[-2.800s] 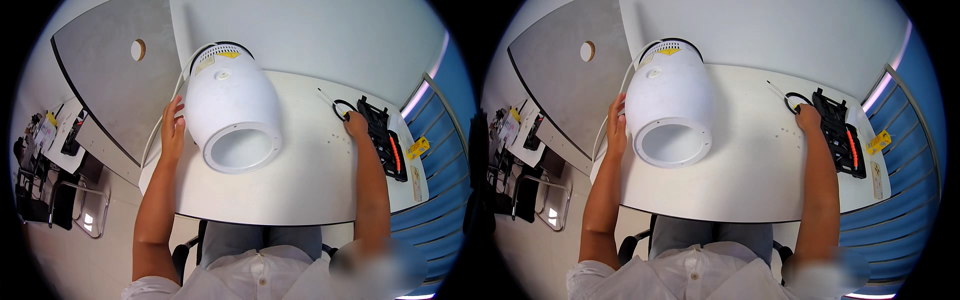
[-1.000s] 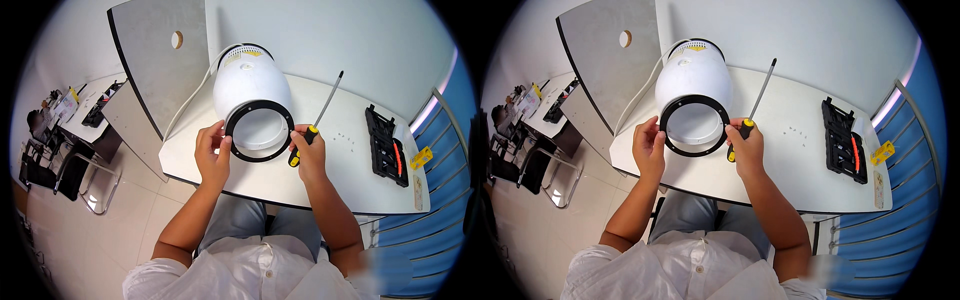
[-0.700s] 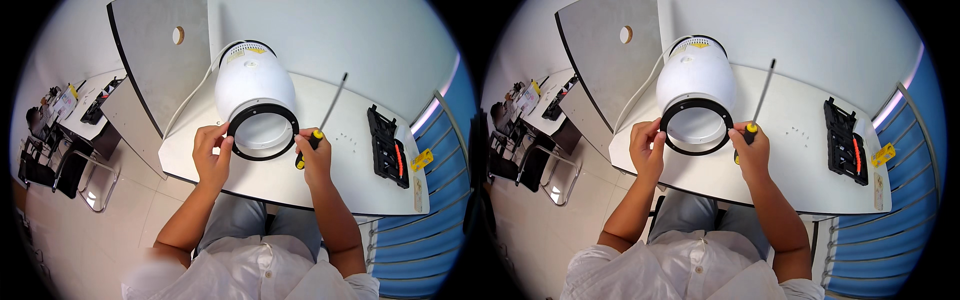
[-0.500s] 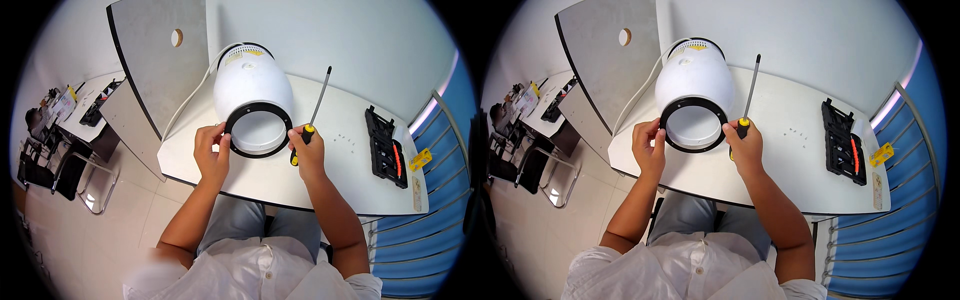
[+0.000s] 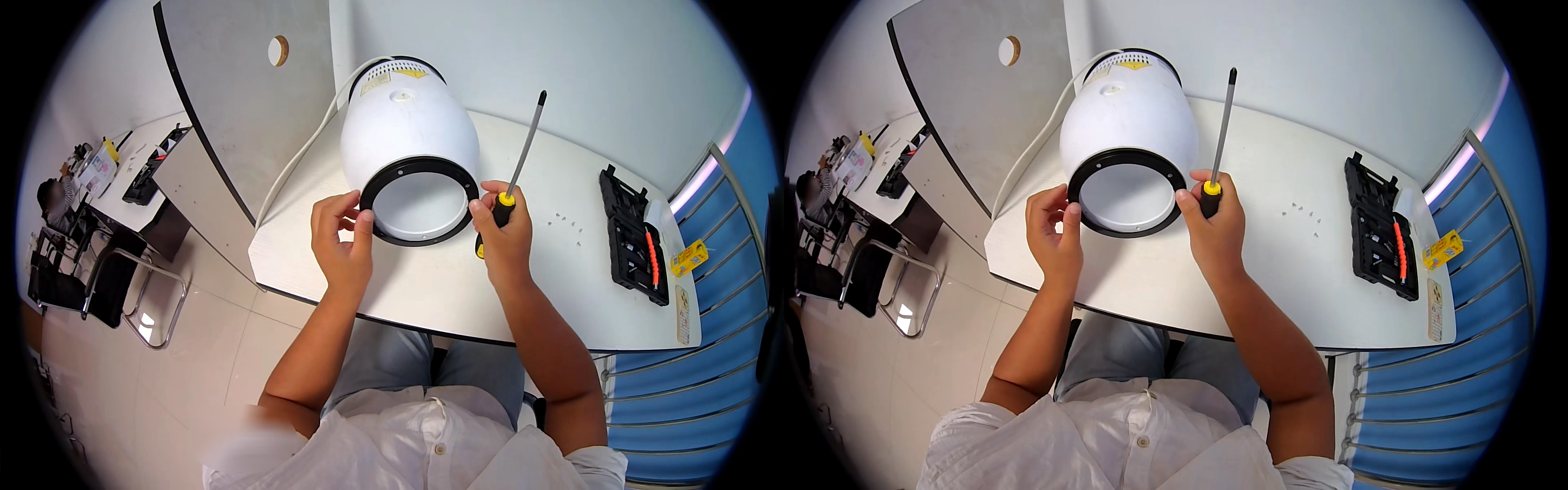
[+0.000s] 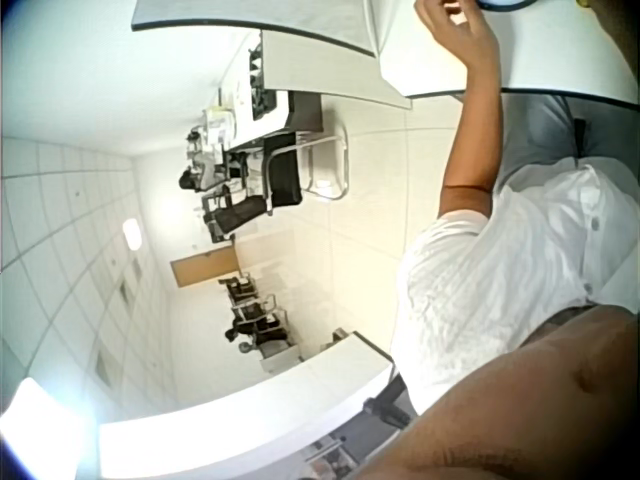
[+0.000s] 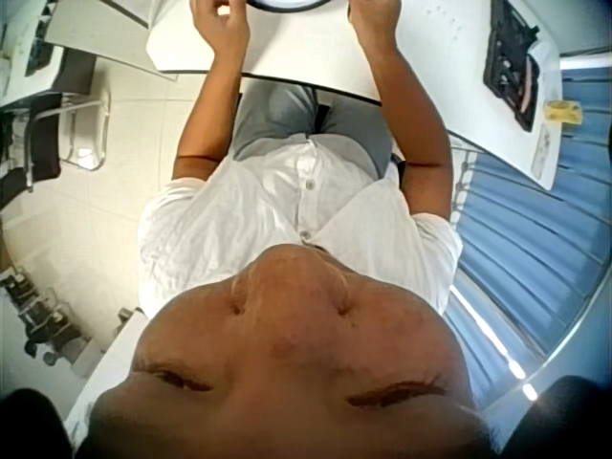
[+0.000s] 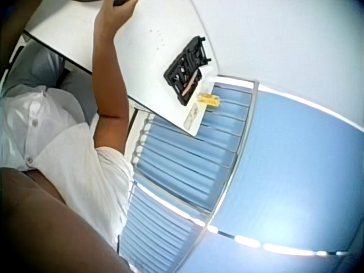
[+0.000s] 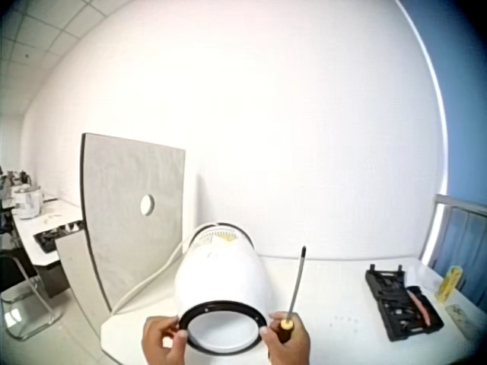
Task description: The person assembles a white cylindrical appliance by attaching a black circular base and securing a black ring around the opening using a screwdriver and screws. The person handles the base, ring, and screws, and uses the screwdriver to fasten the components together.
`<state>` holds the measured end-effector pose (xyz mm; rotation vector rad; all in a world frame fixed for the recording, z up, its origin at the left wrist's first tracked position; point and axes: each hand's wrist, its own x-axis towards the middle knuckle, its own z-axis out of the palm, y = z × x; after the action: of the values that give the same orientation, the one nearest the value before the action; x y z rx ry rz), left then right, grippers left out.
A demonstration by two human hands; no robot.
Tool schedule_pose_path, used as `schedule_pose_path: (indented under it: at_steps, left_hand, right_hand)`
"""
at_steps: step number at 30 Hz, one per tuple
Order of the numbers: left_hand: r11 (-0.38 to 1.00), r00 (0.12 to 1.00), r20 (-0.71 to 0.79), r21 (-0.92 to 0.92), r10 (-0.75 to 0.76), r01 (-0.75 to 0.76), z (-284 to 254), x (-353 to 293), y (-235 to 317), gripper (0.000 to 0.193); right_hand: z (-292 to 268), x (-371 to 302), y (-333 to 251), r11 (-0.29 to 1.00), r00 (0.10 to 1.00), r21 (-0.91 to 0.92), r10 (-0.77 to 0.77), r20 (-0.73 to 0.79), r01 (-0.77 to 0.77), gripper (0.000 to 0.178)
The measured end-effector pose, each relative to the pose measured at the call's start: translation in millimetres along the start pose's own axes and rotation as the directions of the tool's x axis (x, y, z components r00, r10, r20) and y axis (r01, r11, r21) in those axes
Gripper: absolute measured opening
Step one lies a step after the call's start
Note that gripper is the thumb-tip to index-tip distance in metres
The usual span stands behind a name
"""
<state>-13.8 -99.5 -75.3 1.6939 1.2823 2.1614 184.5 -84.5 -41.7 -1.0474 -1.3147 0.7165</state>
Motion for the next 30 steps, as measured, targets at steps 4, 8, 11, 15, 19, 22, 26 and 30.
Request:
schedule_pose_path:
  at_steps: [4,8,11,15,19,22,26,30]
  left_hand:
    - [0.999,0.999,-0.011,-0.019,-0.049,0.049,1,3,1,0.024]
    - [0.989,0.988,0.060,0.004,-0.146,0.146,-1,5,5,0.024]
    - [0.990,0.993,0.022,-0.080,-0.117,0.119,3,7,-1,0.025]
    - [0.981,0.991,0.024,-0.136,-0.135,0.137,6,8,1,0.025]
    - [0.987,0.997,0.003,-0.139,-0.077,0.076,11,10,-3,0.024]
    - [0.992,0.997,-0.002,-0.104,-0.073,0.073,13,12,-4,0.023]
    - [0.999,0.999,-0.015,0.006,-0.041,0.041,14,18,1,0.026]
    - [0.999,1.000,-0.023,0.046,-0.009,0.010,14,19,1,0.027]
  right_hand:
    - [-2,6,-2,0.999,0.997,-0.012,0.045,0.059,-0.044,0.020]
    - [0,8,1,0.999,0.998,0.029,0.042,0.037,-0.043,0.021]
    - [2,7,-7,0.992,0.995,0.101,0.076,0.061,-0.082,0.023]
    - [3,9,-6,0.988,0.993,0.120,0.092,0.070,-0.100,0.026]
    - [5,12,7,0.997,0.999,0.080,-0.005,0.036,0.002,0.026]
    - [8,9,7,0.996,1.000,0.083,-0.023,0.004,0.022,0.026]
    - [6,7,11,0.999,1.000,0.042,-0.006,-0.018,0.007,0.022]
    - [4,5,10,1.000,1.000,0.020,0.019,-0.012,-0.019,0.018]
